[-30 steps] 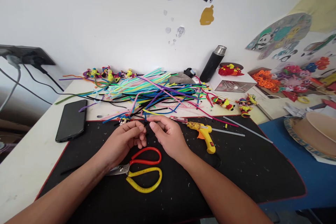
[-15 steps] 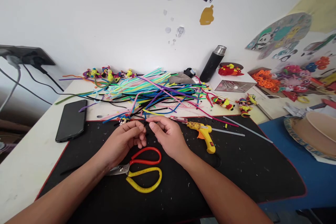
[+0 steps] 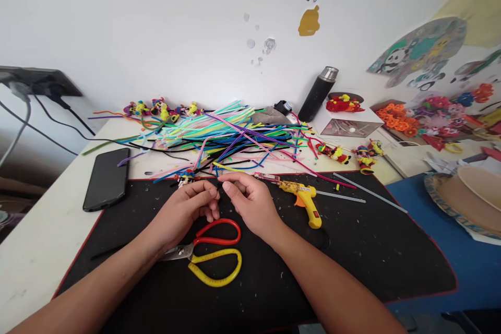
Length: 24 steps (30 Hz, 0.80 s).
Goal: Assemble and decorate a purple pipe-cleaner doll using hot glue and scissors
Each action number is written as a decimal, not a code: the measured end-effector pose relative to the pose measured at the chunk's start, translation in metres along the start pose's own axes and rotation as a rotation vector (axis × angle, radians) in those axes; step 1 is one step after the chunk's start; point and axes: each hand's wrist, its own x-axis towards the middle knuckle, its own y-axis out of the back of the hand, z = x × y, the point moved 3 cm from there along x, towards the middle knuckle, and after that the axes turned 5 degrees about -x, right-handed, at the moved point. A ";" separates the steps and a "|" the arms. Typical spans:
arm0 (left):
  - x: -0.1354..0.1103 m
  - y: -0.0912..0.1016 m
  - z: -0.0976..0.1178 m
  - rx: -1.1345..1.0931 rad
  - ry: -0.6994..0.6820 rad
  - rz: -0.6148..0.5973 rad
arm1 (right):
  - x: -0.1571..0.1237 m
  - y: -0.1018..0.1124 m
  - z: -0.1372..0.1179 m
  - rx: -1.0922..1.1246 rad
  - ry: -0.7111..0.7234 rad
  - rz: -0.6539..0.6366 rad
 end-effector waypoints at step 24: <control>-0.001 0.000 0.001 -0.100 -0.034 0.020 | 0.003 -0.004 0.003 0.157 -0.074 -0.032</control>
